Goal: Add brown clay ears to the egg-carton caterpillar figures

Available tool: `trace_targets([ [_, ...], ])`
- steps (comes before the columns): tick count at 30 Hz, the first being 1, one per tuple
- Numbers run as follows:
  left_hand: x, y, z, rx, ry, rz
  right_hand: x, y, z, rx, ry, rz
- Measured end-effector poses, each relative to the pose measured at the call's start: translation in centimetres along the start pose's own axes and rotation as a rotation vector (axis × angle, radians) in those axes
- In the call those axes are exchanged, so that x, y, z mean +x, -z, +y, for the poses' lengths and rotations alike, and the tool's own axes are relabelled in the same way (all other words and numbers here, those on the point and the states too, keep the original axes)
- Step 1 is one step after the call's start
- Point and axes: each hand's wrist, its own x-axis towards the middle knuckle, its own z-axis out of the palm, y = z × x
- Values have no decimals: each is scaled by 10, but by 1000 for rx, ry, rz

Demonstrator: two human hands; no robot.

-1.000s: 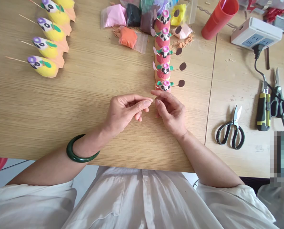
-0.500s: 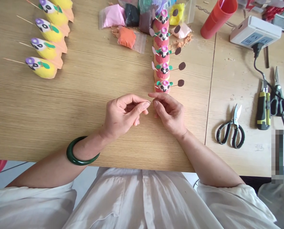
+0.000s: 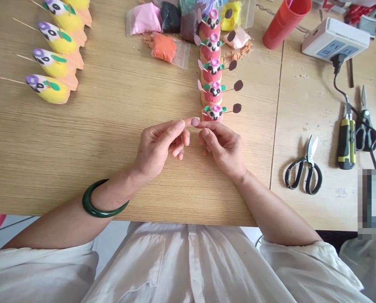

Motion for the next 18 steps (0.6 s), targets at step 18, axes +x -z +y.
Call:
trace_targets([
  [18, -7, 10, -11, 326, -266, -107, 6, 1, -10, 121, -12, 17],
])
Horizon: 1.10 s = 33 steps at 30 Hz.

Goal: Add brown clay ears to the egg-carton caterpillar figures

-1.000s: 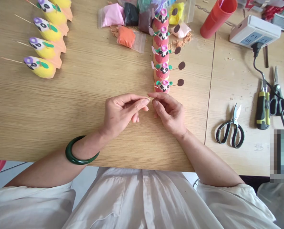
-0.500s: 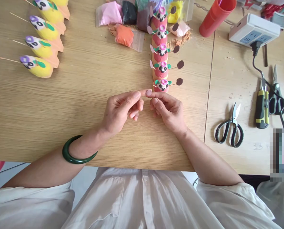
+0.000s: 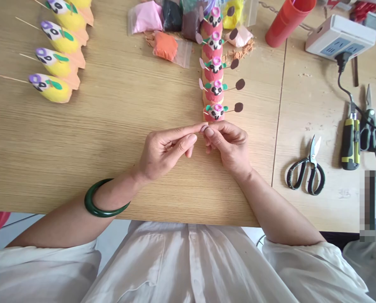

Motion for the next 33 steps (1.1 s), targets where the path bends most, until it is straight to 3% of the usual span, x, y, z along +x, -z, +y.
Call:
trace_targets([
  [5, 0, -1, 2, 139, -70, 31, -2, -1, 1, -47, -4, 8],
  [8, 0, -1, 3, 186, -45, 51, -3, -2, 2, -41, -9, 47],
  [15, 6, -1, -5, -112, 138, 89, -2, -2, 3, -25, 35, -1],
  [22, 7, -3, -3, 48, 22, 173, -5, -3, 4, -63, 61, -74],
  [28, 5, -4, -1, 158, -73, 167, -6, -4, 7, -32, 111, 1],
  [33, 4, -3, -4, 176, -12, 143, -5, -4, 10, -69, 137, 28],
])
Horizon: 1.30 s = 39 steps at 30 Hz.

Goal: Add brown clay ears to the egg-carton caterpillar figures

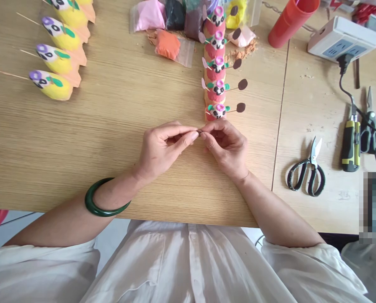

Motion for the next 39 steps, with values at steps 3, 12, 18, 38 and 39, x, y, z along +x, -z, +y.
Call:
trace_targets([
  [3, 0, 1, -2, -71, 109, -36, 1, 0, 1, -20, -34, 29],
  [12, 4, 0, 0, -88, 166, -40, 2, 1, -5, 12, -72, -40],
  [18, 3, 1, 0, 42, 14, -31, -1, 1, -3, -41, -70, -67],
  [38, 0, 1, -2, 169, -72, -59, 0, 3, 0, -184, 31, -24],
  [39, 0, 1, -2, 163, -64, -54, 1, 4, 0, -176, 31, -18],
])
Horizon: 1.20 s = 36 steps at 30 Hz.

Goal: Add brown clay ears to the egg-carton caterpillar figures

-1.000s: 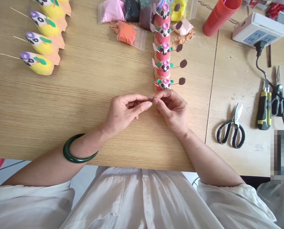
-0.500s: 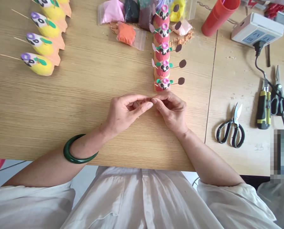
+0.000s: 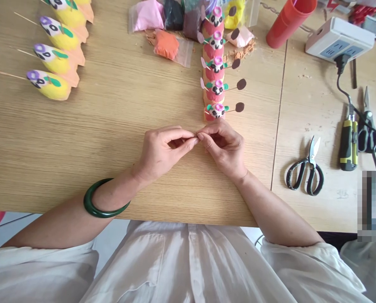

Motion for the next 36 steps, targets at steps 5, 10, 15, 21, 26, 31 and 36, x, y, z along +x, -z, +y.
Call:
trace_targets([
  [5, 0, 0, 1, -21, 46, 4, 0, 2, 1, 37, 8, 10],
  [10, 1, 3, 5, -48, 64, 27, -2, 1, 0, 42, -65, -18],
  [15, 3, 2, 7, -165, 187, 30, -2, -1, -1, 94, -118, -20],
  [21, 2, 0, 2, -287, 257, -33, 1, -1, -2, 133, -126, 13],
  [26, 3, -1, 3, -254, 228, 26, 0, -1, -2, 110, -151, 10],
  [31, 1, 2, 5, -191, 171, 71, 0, -3, -3, 156, -154, -7],
  [36, -1, 3, 4, -128, 143, 85, 0, -3, -3, 133, -164, -24],
])
